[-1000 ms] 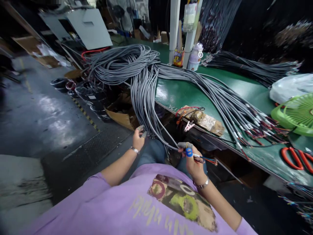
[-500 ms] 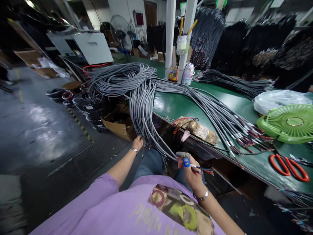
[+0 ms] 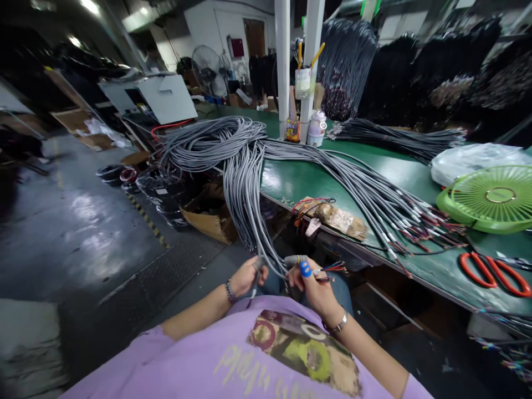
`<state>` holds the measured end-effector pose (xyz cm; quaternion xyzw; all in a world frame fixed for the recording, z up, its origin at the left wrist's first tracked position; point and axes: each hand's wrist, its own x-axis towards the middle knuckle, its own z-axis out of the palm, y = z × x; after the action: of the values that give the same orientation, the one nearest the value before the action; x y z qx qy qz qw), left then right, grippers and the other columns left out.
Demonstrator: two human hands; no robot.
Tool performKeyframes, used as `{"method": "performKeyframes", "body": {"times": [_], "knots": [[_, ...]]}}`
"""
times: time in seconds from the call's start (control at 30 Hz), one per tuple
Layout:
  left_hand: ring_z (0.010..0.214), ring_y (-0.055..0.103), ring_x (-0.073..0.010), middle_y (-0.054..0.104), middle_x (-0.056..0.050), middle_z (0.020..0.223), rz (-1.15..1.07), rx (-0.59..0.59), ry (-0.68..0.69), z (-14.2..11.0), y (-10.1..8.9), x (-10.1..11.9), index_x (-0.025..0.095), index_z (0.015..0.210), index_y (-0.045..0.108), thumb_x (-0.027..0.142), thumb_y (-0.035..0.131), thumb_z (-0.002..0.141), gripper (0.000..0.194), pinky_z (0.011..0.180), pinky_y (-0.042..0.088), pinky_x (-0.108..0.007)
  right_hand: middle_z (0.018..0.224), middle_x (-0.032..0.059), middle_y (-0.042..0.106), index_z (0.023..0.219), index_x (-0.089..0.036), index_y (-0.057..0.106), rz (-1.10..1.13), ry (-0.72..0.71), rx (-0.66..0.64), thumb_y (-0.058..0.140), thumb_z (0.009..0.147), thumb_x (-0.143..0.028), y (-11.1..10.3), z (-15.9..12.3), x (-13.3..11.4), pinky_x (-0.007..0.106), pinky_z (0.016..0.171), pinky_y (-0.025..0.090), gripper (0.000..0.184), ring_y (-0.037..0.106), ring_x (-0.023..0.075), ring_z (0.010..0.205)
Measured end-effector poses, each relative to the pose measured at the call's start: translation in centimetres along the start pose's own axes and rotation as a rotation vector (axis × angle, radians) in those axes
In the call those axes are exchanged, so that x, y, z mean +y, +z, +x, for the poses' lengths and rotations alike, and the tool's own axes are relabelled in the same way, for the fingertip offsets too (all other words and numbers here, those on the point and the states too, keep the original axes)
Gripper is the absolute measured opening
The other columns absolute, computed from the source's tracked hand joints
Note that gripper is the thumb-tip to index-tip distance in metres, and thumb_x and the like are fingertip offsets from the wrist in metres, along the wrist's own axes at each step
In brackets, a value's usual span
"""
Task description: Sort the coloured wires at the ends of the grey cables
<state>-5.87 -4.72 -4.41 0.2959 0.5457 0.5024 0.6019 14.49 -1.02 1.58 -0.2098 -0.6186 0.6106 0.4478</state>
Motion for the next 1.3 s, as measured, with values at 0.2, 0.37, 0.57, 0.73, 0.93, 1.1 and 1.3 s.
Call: {"method": "performKeyframes", "body": {"times": [0.2,0.37,0.57,0.73,0.93,1.1,1.3], "knots": [[0.047,0.058,-0.0129,0.06,-0.003,0.053,0.08,-0.224,0.014,0.8,4.7,1.3,0.014,0.068,0.055,0.067,0.058,0.069,0.053,0.043,0.033,-0.021,0.056,-0.0031,0.046,0.106,-0.018,0.06,-0.046,-0.089,0.045,0.036,0.097,-0.041,-1.1,-1.4,-1.8,0.039,0.078,0.049,0.035,0.052,0.0139,0.057],[0.031,0.038,-0.0059,0.048,0.004,0.039,-0.052,-0.227,0.045,0.6,4.2,2.8,0.014,0.059,0.055,0.069,0.064,0.064,0.055,0.034,0.022,-0.019,0.09,0.0072,0.061,0.112,-0.02,0.058,-0.258,-0.109,0.036,0.038,0.096,-0.04,-1.8,-2.2,-2.3,0.034,0.074,0.05,0.033,0.059,0.0181,0.079],[0.034,0.041,-0.0057,0.047,0.004,0.043,-0.608,-0.374,-0.016,0.0,5.2,4.5,0.014,0.06,0.058,0.039,0.058,0.085,0.035,0.04,0.033,-0.019,0.123,0.0113,0.05,0.112,-0.021,0.059,-0.547,-0.268,-0.032,0.041,0.094,-0.036,-0.6,-1.9,-2.8,0.036,0.088,0.048,0.03,0.056,0.0211,0.102],[0.046,0.054,-0.0088,0.059,-0.001,0.056,-0.614,-0.45,-0.058,1.3,5.7,4.0,0.013,0.071,0.066,0.029,0.061,0.081,0.019,0.043,0.038,-0.019,0.114,0.0104,0.057,0.118,-0.021,0.056,-0.559,-0.209,0.177,0.044,0.094,-0.034,-1.2,-2.0,-1.6,0.038,0.088,0.048,0.031,0.057,0.0218,0.102],[0.048,0.059,-0.0111,0.066,-0.006,0.061,-0.452,-0.226,-0.168,4.0,5.6,1.9,0.01,0.072,0.065,0.02,0.054,0.085,0.02,0.046,0.042,-0.02,0.086,0.0056,0.062,0.113,-0.02,0.06,-0.493,-0.192,0.246,0.041,0.095,-0.035,-2.5,-2.1,-2.1,0.031,0.069,0.05,0.03,0.059,0.0153,0.072],[0.061,0.063,-0.0122,0.067,-0.005,0.068,-0.788,-0.199,-0.143,3.3,5.8,3.6,0.012,0.088,0.067,0.021,0.04,0.093,0.029,0.053,0.045,-0.022,0.079,0.006,0.063,0.095,-0.019,0.065,-0.523,-0.293,-0.09,0.037,0.095,-0.042,-1.4,-2.3,-2.8,0.028,0.064,0.048,0.036,0.058,0.0146,0.068],[0.062,0.061,-0.0163,0.062,-0.005,0.066,-0.653,-0.459,-0.179,1.9,5.7,2.8,0.013,0.07,0.065,0.047,0.059,0.081,0.036,0.059,0.048,-0.03,0.066,-0.0022,0.059,0.119,-0.019,0.052,-0.307,-0.03,0.096,0.056,0.087,-0.037,-0.6,-1.4,0.4,0.023,0.053,0.046,0.037,0.055,0.0114,0.056]]}}
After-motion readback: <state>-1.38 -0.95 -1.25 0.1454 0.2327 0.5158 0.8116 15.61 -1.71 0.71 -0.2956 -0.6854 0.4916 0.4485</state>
